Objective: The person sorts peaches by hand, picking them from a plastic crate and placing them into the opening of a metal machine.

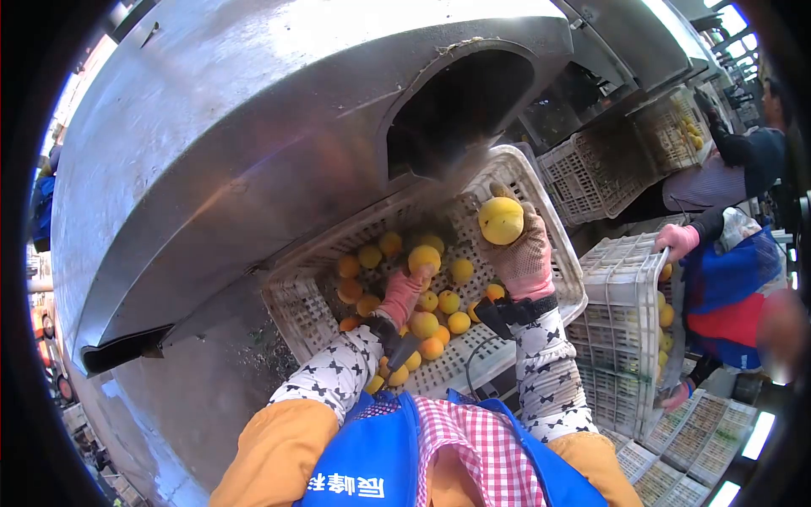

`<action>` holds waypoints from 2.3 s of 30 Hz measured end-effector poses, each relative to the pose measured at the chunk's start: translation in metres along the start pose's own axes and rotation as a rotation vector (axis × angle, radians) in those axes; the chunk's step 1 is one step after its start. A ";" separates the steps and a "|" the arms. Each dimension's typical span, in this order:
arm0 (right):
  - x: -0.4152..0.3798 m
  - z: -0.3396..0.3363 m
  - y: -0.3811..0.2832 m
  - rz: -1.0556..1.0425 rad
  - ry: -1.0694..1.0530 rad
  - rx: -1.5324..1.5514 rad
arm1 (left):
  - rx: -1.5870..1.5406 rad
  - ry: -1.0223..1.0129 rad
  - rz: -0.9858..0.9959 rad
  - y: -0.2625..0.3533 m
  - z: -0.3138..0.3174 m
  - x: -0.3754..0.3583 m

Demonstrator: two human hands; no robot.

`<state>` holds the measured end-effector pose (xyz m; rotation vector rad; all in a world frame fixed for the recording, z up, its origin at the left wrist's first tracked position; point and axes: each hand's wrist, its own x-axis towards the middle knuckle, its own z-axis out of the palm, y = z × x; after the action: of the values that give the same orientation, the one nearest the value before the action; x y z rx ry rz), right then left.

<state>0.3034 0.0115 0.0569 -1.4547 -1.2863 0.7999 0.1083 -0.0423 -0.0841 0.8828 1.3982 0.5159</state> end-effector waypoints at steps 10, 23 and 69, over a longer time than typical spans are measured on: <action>-0.019 0.003 -0.080 0.177 -0.183 0.614 | -1.031 -0.432 0.361 0.157 -0.037 -0.109; 0.071 0.044 -0.085 -0.359 -0.133 -0.080 | -1.305 -0.348 0.358 0.166 -0.062 -0.107; 0.118 0.087 -0.043 -0.541 -0.193 -0.842 | -1.198 -0.405 0.437 0.154 -0.066 -0.091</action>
<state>0.2355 0.1448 0.0880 -1.5332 -2.1980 0.0031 0.0596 -0.0063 0.0962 0.2411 0.3352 1.2423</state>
